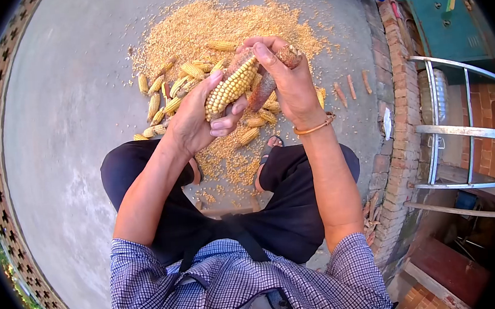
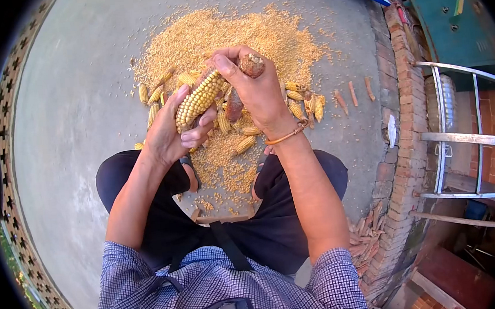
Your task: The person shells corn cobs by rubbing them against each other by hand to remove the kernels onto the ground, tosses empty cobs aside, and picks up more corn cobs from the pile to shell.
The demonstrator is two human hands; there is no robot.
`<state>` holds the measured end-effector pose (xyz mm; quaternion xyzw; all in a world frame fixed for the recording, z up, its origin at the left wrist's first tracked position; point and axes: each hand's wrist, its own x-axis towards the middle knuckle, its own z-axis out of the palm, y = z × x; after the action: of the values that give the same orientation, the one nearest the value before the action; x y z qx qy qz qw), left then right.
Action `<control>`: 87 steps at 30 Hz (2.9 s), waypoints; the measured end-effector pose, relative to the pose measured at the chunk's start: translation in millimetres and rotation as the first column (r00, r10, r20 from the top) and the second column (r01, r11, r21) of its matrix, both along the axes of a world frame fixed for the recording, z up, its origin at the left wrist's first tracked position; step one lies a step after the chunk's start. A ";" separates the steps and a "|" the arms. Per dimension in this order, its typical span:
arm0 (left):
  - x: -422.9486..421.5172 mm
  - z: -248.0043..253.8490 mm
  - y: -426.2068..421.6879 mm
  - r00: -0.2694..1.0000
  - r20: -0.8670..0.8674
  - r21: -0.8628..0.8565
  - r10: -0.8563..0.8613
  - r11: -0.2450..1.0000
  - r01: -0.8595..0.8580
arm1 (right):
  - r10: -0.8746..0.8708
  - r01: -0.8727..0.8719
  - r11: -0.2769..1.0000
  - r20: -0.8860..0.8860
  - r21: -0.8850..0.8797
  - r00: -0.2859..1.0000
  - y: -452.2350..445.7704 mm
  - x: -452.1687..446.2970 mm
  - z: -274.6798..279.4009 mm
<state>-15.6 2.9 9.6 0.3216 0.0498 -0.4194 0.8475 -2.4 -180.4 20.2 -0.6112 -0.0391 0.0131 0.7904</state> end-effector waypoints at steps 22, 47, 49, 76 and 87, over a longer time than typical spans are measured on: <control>-1.4 -7.2 -14.0 0.994 -0.098 0.099 -0.038 0.994 0.048 | -0.125 0.139 0.986 -0.151 0.088 0.981 -10.9 5.5 3.1; -1.9 -15.8 -18.0 0.995 -0.003 0.258 0.101 0.961 -0.097 | -0.127 0.160 0.922 0.117 -0.354 0.985 5.3 -5.6 -3.3; -3.8 -6.5 -24.5 0.982 0.005 0.321 0.189 0.930 -0.180 | -0.041 0.245 0.813 0.368 -0.528 0.929 21.0 -10.6 -10.2; 5.2 -28.1 -15.3 0.990 0.097 0.137 0.106 0.983 -0.118 | -0.057 0.099 0.921 0.122 -0.378 0.991 17.1 -8.5 -4.1; -16.8 -19.1 -32.1 0.876 0.482 0.432 0.013 0.866 -0.250 | -0.302 0.389 0.575 0.255 -0.720 0.919 34.3 -8.2 -17.3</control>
<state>-32.4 -29.2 -9.5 0.6084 -0.0288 -0.2438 0.7547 -10.5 -146.2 2.9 -0.8800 0.0491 -0.1579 0.4453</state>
